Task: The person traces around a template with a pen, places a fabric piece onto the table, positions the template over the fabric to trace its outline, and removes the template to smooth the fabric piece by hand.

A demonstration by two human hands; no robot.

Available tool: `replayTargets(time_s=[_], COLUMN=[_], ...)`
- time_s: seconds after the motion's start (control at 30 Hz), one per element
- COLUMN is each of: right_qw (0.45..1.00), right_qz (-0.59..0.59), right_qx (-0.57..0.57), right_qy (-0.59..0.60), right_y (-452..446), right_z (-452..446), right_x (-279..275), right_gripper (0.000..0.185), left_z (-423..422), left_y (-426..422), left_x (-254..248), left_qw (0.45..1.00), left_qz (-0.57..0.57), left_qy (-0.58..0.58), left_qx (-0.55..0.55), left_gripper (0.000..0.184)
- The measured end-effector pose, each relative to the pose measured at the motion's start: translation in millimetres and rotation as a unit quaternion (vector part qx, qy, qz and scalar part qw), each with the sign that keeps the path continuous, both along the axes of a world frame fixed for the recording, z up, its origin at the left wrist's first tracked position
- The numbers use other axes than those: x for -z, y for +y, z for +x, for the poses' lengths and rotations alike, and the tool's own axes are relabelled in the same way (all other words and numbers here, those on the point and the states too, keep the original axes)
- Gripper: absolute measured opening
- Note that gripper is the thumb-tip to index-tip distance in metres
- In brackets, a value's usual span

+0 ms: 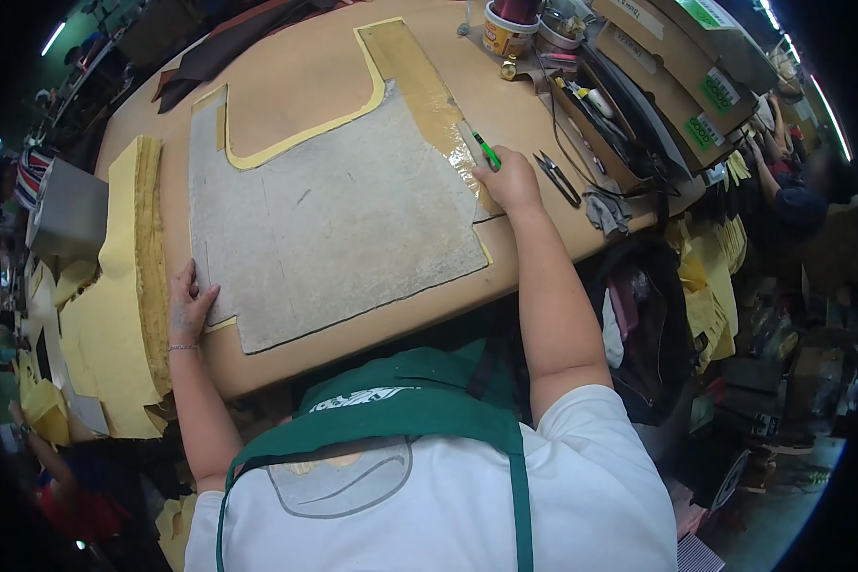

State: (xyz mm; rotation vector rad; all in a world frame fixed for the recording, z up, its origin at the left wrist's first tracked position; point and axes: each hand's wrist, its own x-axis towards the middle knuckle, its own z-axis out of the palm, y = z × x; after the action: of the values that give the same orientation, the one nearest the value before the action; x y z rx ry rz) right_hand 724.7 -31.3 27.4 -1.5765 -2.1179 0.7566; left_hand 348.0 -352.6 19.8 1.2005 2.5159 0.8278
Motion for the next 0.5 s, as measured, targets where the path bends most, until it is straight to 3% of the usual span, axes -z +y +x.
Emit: replayTargets(time_s=[0.5], right_qw=[1.000], right_qz=[0.019], right_qx=[-0.009], right_qy=[0.005], right_y=[5], right_z=[3], right_x=[8], right_gripper=[0.035], left_z=[0], left_y=[1], left_x=[0], left_qw=[1.000], left_qz=[0.010], left_qy=[-0.001], left_qx=[-0.004], left_gripper=[0.070])
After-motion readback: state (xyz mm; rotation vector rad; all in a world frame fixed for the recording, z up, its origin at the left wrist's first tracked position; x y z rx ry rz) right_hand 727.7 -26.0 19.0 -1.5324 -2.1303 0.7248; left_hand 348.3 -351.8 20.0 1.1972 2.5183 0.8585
